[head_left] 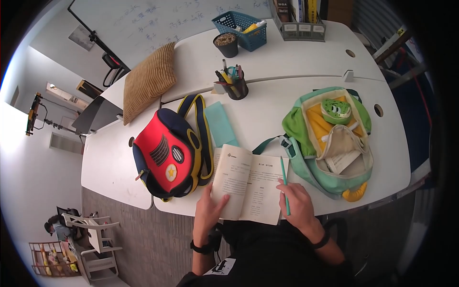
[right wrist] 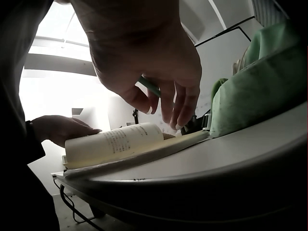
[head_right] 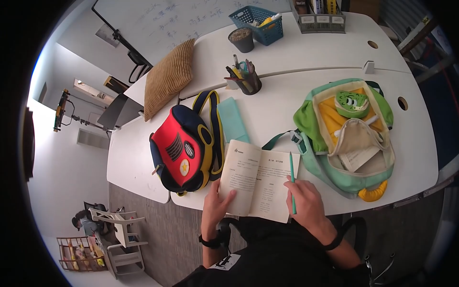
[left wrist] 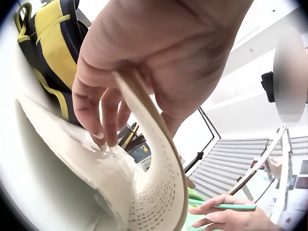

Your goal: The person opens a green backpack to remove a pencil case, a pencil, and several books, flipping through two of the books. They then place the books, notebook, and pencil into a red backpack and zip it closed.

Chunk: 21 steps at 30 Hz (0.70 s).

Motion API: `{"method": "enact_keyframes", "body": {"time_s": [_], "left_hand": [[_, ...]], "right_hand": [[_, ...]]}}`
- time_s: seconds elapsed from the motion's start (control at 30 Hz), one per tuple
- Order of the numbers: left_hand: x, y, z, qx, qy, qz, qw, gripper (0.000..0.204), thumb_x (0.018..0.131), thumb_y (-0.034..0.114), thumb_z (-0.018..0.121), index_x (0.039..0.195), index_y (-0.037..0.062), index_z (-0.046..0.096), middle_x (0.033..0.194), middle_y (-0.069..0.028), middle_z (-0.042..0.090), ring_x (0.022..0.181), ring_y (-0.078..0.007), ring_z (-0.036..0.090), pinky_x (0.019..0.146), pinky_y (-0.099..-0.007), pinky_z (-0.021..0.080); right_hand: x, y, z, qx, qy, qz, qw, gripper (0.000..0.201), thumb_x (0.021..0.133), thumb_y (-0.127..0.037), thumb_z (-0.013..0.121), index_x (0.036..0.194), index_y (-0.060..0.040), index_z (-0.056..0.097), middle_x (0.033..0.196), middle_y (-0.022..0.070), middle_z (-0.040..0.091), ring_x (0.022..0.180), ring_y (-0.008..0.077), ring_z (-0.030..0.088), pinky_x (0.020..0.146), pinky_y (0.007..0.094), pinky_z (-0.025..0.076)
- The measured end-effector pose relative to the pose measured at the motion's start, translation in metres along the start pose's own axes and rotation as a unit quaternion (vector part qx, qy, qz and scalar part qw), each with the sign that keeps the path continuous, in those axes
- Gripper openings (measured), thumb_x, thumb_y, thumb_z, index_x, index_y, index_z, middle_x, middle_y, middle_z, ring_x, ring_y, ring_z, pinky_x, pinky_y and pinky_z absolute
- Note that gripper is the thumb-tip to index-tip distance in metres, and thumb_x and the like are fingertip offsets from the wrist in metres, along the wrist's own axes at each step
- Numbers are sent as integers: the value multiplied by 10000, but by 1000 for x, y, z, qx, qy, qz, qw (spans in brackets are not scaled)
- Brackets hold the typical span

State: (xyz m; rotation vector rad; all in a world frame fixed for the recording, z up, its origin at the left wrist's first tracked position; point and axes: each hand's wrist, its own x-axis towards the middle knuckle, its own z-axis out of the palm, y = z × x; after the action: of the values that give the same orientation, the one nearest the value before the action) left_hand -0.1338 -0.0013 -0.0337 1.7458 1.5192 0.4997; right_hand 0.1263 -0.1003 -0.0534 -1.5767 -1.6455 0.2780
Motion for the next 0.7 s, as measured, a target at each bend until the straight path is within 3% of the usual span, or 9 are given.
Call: {"method": "enact_keyframes", "body": {"time_s": [0.13, 0.33, 0.63, 0.7], "left_hand": [[4, -19, 4, 150, 98, 88, 980, 605, 908, 324, 727, 1318, -55, 494, 1212, -299, 588, 1035, -426, 631, 901, -449, 507], [2, -16, 5, 52, 91, -22, 994, 613, 926, 366, 694, 1308, -78, 512, 1240, -298, 560, 1085, -446, 599, 940, -466, 483], [12, -28, 7, 79, 78, -22, 994, 584, 922, 400, 688, 1237, -80, 586, 1193, -316, 598, 1096, -442, 607, 936, -450, 485], [13, -35, 9, 80, 83, -24, 993, 598, 917, 417, 689, 1237, -77, 588, 1112, -299, 639, 1044, -429, 634, 903, -448, 500]], "right_hand": [[-2, -4, 7, 48, 24, 11, 998, 289, 788, 45, 652, 1072, 1, 619, 884, 161, 657, 793, 330, 630, 701, 432, 507], [-4, -4, 11, 74, 45, -11, 996, 172, 819, -2, 708, 974, -5, 634, 749, 128, 645, 654, 309, 618, 586, 405, 492], [-2, -3, 12, 68, 55, -20, 996, 185, 819, -11, 717, 981, -5, 630, 767, 131, 659, 641, 301, 620, 585, 391, 502], [-2, -4, 12, 68, 52, -18, 996, 189, 818, -11, 714, 986, -5, 627, 775, 135, 663, 648, 303, 624, 592, 392, 506]]}}
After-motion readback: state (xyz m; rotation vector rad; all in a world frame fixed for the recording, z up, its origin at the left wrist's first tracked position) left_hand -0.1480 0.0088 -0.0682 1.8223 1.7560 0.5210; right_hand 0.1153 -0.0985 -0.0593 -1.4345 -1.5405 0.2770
